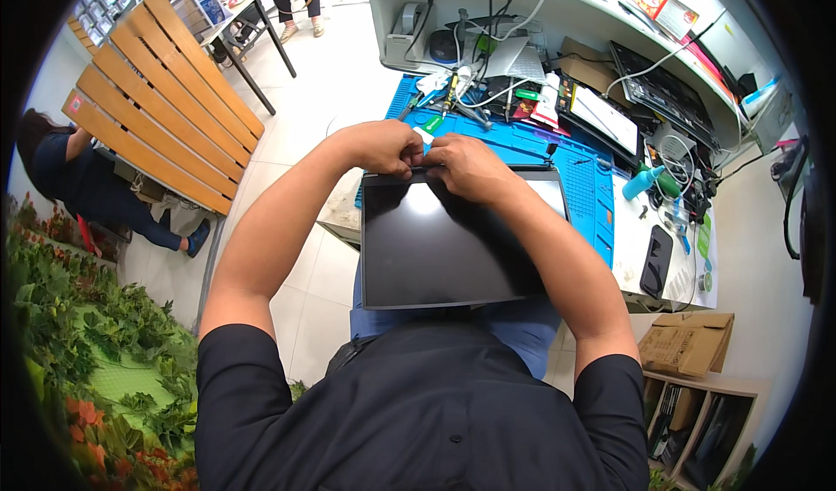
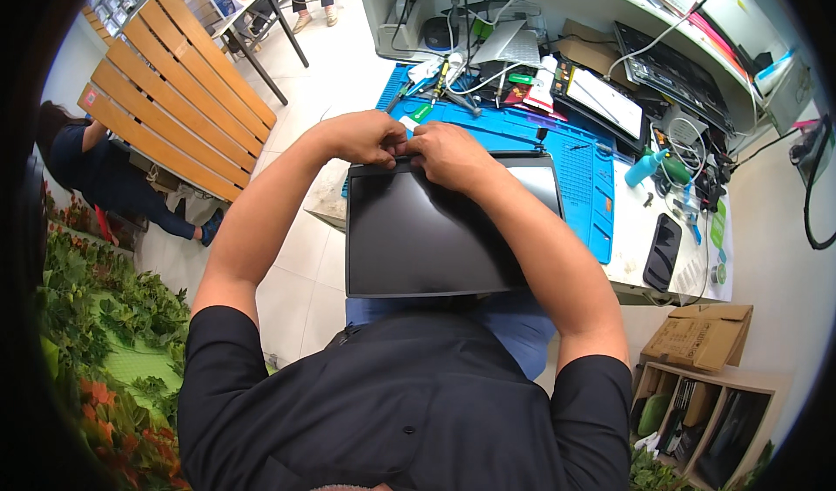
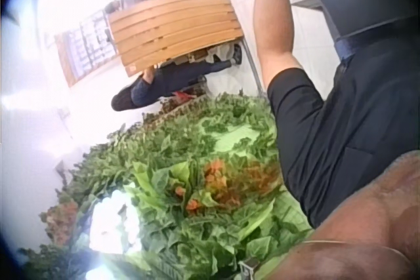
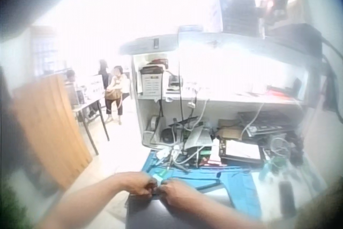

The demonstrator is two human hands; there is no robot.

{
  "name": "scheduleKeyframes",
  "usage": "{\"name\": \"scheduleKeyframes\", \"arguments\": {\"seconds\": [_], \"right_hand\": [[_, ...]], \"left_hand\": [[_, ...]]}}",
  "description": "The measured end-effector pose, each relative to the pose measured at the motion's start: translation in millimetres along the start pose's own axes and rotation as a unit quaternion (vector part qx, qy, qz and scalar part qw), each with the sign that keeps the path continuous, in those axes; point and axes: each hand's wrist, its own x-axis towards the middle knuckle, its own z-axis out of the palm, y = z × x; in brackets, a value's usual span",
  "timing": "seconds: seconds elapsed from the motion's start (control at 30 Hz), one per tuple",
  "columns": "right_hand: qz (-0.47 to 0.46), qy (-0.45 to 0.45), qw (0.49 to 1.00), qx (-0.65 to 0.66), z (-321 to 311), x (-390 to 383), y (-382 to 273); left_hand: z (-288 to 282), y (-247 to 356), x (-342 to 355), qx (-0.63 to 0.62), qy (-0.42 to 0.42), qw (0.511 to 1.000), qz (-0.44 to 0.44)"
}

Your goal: The person removes the plastic bezel from a laptop screen assembly by hand and then uses a screwdriver to remove a screw from the internal hinge assembly.

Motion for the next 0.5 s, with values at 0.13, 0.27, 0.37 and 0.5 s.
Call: {"name": "scheduleKeyframes", "arguments": {"seconds": [0.13, 0.27, 0.37, 0.5], "right_hand": [[-0.010, 0.015, 1.000, 0.015, 0, 0, 6], [-0.011, 0.007, 1.000, 0.029, -2, 3, 3], [-0.024, 0.020, 0.999, 0.027, 0, 3, 5], [-0.019, 0.006, 0.999, 0.028, -2, 4, 6]], "left_hand": [[-3, 14, -38, 0.050, 0.184, 0.982, -0.001], [9, 12, -90, 0.020, 0.180, 0.975, -0.129], [37, 9, -96, -0.005, 0.214, 0.967, -0.141], [51, 8, -93, -0.045, 0.237, 0.952, -0.187]]}}
